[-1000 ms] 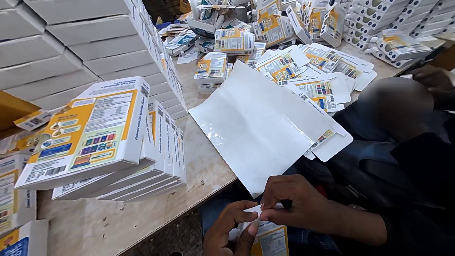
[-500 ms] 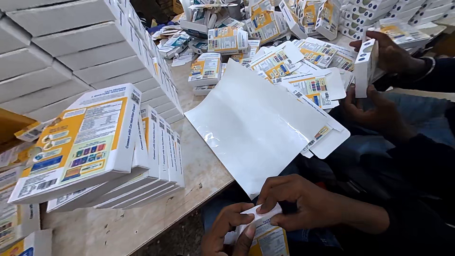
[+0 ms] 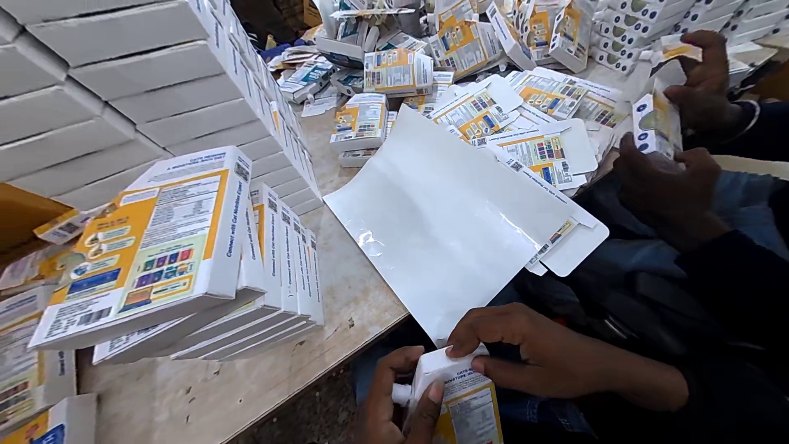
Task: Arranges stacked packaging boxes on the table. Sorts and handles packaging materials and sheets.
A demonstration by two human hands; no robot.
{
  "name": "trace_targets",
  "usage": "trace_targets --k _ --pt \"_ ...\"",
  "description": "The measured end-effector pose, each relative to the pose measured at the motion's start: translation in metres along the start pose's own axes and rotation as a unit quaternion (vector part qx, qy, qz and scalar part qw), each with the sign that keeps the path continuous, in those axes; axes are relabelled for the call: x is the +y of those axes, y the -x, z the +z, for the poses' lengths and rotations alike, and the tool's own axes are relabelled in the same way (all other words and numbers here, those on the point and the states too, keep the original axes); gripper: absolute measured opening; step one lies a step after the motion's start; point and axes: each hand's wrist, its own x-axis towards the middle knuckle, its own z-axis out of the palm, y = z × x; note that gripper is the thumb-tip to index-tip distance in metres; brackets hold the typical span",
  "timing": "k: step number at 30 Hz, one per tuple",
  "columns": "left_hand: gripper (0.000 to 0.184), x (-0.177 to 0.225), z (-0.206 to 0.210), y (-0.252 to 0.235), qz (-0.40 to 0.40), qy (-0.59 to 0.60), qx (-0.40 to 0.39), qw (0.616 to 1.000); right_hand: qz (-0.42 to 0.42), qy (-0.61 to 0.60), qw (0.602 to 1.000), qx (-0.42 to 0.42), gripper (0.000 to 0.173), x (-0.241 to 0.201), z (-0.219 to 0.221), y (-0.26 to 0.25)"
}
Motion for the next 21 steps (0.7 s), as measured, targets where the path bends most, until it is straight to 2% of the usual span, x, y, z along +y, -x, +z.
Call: trace_targets --k 2,5,6,8,10,12,14,17,21 --pt "0.033 -0.002 0.009 0.002 -0.021 -0.008 0.053 0.998 -0.018 0.025 0.999 -0.012 0.025 -0.003 -0.011 0.001" --pt "0.018 -0.006 0.010 0.001 0.018 -0.011 0.110 0.994 -0.054 0.070 0.993 0.083 0.019 -0.010 -0.024 -0.001" --pt "0.023 -0.006 0.007 -0.001 0.027 0.009 0.121 0.992 -0.068 0.113 0.984 0.119 0.015 -0.011 -0.028 -0.003" --pt "0.044 -0.008 0.002 -0.006 0.014 0.095 0.141 0.985 -0.100 0.209 0.960 0.159 0.011 -0.010 -0.034 -0.007" --pt "0.045 -0.010 -0.002 -0.010 -0.031 0.133 0.126 0.982 -0.107 0.305 0.933 0.155 0.014 -0.002 -0.034 -0.009" --pt "0.034 -0.008 -0.001 -0.015 -0.121 0.120 0.080 0.982 -0.091 0.399 0.903 0.131 0.022 0.007 -0.028 -0.009" --pt "0.032 -0.008 0.009 -0.021 -0.184 0.143 0.038 0.972 -0.069 0.443 0.889 0.097 0.030 0.011 -0.024 -0.007" --pt "0.024 -0.015 0.028 -0.030 -0.182 0.181 0.040 0.966 -0.054 0.430 0.898 0.078 0.033 0.016 -0.019 -0.006" --pt "0.019 -0.021 0.044 -0.042 -0.163 0.218 0.106 0.956 -0.050 0.404 0.909 0.087 0.028 0.020 -0.013 -0.006"
